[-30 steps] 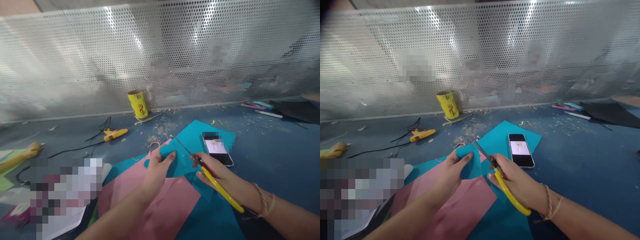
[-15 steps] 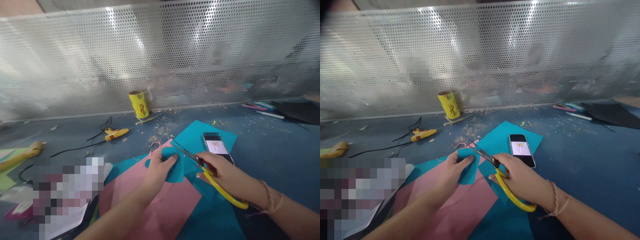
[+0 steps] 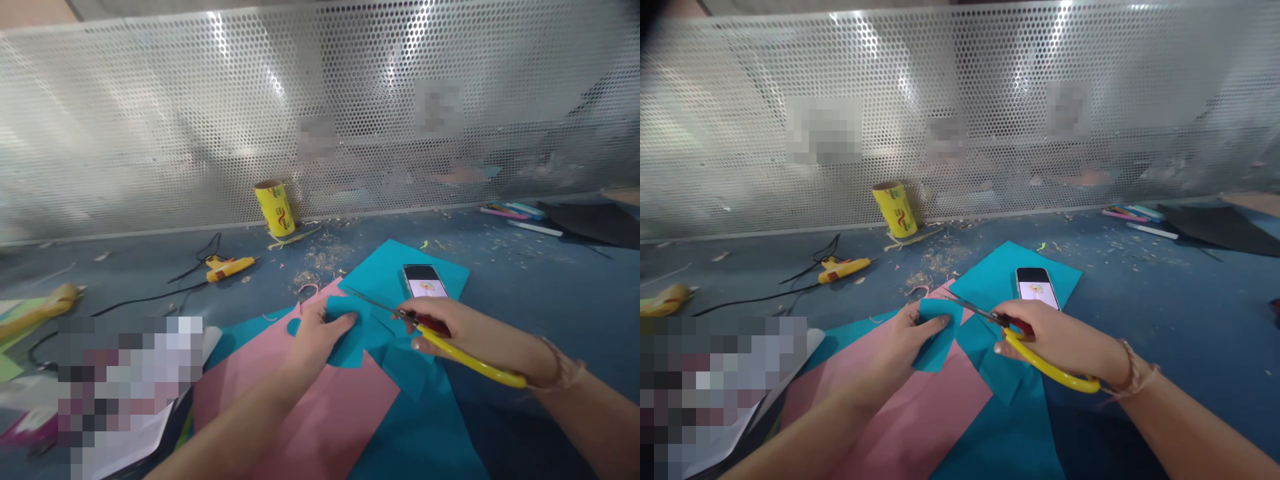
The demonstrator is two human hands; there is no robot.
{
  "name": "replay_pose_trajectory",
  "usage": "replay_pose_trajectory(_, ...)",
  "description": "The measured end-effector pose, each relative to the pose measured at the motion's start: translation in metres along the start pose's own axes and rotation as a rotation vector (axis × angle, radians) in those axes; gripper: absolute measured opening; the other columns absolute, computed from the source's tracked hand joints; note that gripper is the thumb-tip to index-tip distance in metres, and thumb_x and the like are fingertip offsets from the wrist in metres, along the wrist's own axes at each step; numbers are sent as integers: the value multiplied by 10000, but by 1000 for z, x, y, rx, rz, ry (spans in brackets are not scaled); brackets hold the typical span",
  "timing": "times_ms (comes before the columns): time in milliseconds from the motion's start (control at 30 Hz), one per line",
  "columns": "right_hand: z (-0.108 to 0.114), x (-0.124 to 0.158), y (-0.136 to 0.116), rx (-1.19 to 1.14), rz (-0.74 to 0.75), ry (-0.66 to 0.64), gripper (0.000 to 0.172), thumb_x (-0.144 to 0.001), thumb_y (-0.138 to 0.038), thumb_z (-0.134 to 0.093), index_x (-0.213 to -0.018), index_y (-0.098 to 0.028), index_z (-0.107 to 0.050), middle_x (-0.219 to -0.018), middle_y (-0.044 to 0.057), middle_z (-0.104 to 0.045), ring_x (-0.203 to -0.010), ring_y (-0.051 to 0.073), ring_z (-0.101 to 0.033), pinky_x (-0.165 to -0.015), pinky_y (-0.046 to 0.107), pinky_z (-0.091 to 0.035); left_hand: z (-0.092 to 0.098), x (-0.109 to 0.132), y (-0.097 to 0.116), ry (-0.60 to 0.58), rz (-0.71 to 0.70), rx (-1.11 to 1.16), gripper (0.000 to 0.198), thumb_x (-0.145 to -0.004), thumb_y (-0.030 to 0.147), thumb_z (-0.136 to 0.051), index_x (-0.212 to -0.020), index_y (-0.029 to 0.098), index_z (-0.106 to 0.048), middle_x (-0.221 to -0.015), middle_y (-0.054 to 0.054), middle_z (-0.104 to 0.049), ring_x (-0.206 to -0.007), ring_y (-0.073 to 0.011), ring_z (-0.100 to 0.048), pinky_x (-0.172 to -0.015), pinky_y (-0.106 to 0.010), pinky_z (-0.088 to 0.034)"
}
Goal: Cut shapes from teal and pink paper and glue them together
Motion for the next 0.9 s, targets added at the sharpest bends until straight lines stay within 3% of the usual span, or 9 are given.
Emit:
replay_pose_trajectory(167,0,1,-3,-14,12,-31,421,-774,-445,-547,-1115,-202,-588,-931,72,-623,-778,190,-547,-675,306,-441,-9,-2,-3,-103,3,-10,160,-644,309,-668,-705,165,-636,-612,-19,-647,-489,-123,-559,-472,-241,-461)
replay_pose_trajectory(400,1,2,-1,4,-38,-109,425,-752,-486,-565,-1069,-205,-597,-967,64,-615,-805,191,-554,-693,311,-442,-8,-2,-2,-93,-24,-25,137,-619,283,-680,-600,163,-617,-548,2,-605,-454,-99,-514,-442,-219,-427)
replay_pose_trajectory(567,1,6,8,-13,-65,-135,488,-753,-483,-570,-1162,-218,-548,-1032,79,-589,-882,211,-554,-758,344,-447,-10,1,0,-112,-7,-53,207,-629,293,-677,-506,170,-565,-472,21,-541,-424,-89,-478,-429,-213,-395)
replay_pose_trajectory(900,0,5,2,-42,-2,-154,439,-767,-467,-561,-1139,-234,-573,-984,66,-604,-853,206,-562,-734,341,-451,-5,-6,-13,-89,-28,-43,159,-621,317,-686,-588,170,-634,-534,-14,-609,-442,-113,-512,-463,-244,-423)
Point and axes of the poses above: each hand's wrist, its own x-axis away from the middle knuckle, its own z-axis out of the back of the hand, y = z × x, the point moved 9 cm from there along -x, towards the middle knuckle
